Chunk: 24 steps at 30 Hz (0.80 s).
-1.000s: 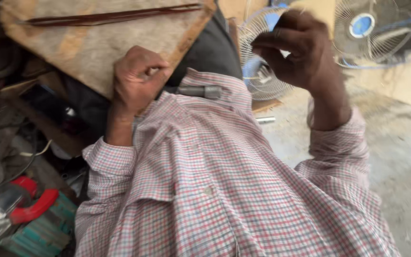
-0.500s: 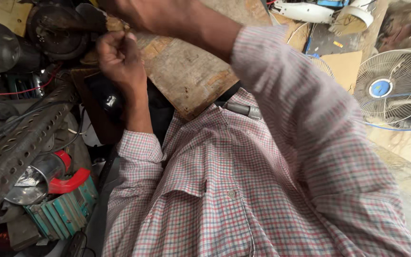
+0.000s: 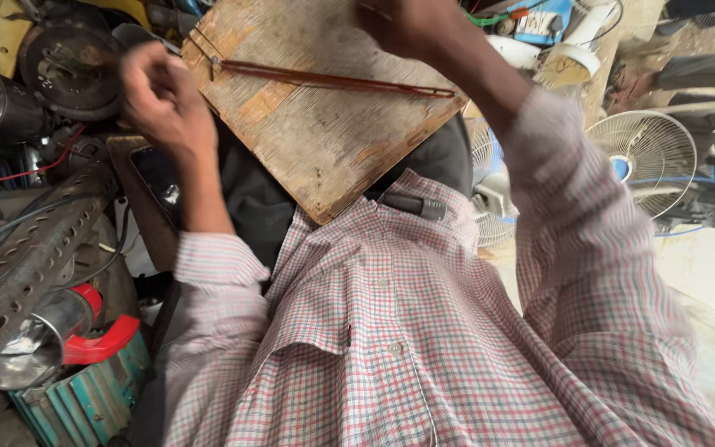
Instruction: The person sits with a wooden board on their lap and threads a long thin copper-colored rod through holes along the board's edges, pulling the rod through and repositioning it by hand. They repeatedly guide both ends of the rod through the board's openings, working the rod back and forth across the board.
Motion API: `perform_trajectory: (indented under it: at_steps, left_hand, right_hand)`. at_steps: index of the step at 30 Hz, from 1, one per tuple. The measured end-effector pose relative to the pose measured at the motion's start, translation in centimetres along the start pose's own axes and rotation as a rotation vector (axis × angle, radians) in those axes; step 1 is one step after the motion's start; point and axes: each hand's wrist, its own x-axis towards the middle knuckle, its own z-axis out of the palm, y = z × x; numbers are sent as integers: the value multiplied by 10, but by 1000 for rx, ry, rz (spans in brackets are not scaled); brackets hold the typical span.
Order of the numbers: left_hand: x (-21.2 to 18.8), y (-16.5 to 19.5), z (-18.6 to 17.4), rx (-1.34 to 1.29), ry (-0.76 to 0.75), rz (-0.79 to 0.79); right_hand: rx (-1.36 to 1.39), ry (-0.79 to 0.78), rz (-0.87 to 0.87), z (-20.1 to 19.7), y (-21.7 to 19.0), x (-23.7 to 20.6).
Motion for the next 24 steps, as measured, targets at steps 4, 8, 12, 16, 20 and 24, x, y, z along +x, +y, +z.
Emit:
perform_trajectory:
  at_steps: [4,8,12,16,20,24]
  left_hand:
    - [47,-18,-6,204,-150,378]
    - [69,-18,8,-31,-629,52]
    - [68,-13,14,98,-727,62]
    - [51,-13,0,42,-603,-64]
    - [43,-12,-33,32,-450,38]
    - [31,-7,-64,-86,-282,-59]
  right_hand:
    - [89,97,23,-35,9,-68]
    - [181,268,258,-32,2,-107]
    - [233,535,406,-3,-19,-123]
    - [663,667,741,20,-42,-130]
    - [640,752,577,21,-48,-123]
    - [580,779,398,1,-38,-102]
